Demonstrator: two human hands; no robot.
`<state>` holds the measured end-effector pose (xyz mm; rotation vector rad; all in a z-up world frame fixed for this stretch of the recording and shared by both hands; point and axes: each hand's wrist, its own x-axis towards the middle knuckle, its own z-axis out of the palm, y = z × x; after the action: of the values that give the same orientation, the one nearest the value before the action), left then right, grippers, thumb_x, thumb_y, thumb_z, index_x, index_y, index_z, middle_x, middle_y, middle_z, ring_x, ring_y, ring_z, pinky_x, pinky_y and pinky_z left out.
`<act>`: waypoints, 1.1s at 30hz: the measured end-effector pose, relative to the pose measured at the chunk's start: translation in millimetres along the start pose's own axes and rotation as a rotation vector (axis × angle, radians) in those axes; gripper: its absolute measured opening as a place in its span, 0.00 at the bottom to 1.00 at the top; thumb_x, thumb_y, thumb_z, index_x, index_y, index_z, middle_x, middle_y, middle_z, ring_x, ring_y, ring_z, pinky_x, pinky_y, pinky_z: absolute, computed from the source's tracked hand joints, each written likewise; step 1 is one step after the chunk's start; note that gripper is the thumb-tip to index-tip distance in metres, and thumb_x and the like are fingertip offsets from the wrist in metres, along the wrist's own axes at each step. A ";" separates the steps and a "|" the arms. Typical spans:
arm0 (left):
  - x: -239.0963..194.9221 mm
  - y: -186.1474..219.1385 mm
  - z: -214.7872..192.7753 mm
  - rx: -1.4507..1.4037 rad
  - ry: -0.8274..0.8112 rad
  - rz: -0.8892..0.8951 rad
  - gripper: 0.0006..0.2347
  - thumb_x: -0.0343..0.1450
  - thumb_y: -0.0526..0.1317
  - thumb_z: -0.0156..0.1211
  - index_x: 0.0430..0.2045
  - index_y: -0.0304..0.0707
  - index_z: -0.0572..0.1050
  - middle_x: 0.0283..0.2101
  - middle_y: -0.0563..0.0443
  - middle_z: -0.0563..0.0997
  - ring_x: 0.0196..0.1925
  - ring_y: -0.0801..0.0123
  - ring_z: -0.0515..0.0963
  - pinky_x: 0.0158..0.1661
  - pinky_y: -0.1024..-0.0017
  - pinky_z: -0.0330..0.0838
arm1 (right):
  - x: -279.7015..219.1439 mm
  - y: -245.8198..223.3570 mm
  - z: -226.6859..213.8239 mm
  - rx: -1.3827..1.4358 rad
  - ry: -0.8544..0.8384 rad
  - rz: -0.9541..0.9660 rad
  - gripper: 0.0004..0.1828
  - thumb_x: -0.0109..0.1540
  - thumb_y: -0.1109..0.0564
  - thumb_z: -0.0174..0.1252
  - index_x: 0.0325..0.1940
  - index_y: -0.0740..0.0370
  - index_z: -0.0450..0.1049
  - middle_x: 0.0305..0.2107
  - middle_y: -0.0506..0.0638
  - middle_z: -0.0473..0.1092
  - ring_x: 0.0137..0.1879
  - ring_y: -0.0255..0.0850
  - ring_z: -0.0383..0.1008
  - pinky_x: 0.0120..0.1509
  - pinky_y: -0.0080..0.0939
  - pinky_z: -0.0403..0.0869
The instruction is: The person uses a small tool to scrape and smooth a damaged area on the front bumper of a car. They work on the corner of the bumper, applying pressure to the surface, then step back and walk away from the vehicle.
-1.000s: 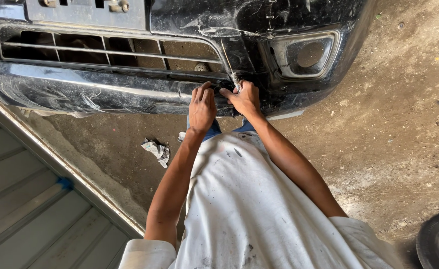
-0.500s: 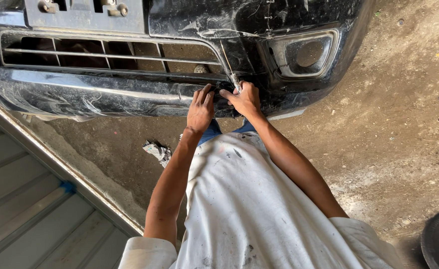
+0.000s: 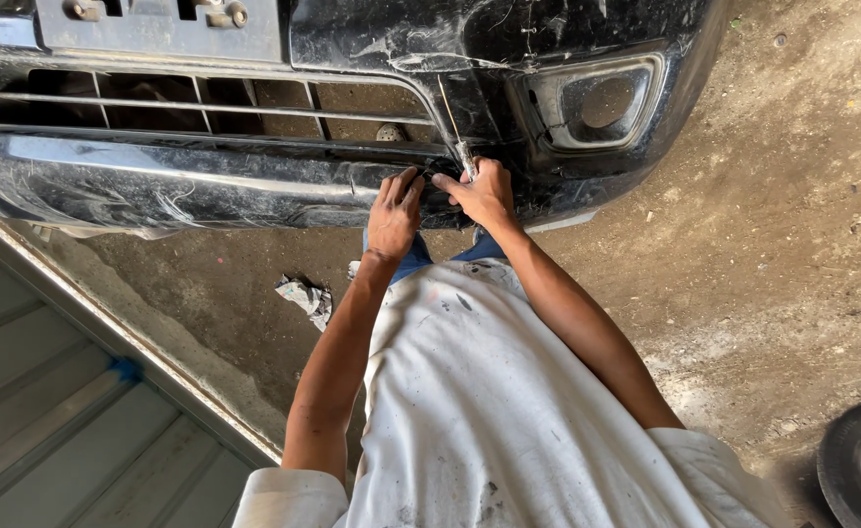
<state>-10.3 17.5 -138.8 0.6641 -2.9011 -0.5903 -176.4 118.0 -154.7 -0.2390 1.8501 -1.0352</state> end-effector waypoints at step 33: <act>5.9 -12.3 16.7 0.332 -0.230 0.220 0.16 0.65 0.33 0.59 0.46 0.25 0.73 0.49 0.39 0.72 0.51 0.57 0.73 0.53 0.67 0.74 | -2.2 -5.7 0.4 -0.017 0.032 0.038 0.27 0.52 0.45 0.79 0.22 0.59 0.66 0.15 0.49 0.73 0.20 0.34 0.77 0.19 0.35 0.72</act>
<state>-13.8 10.6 -158.9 0.3137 -3.2647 -0.1675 -176.5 115.5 -149.1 -0.1973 1.8854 -1.0026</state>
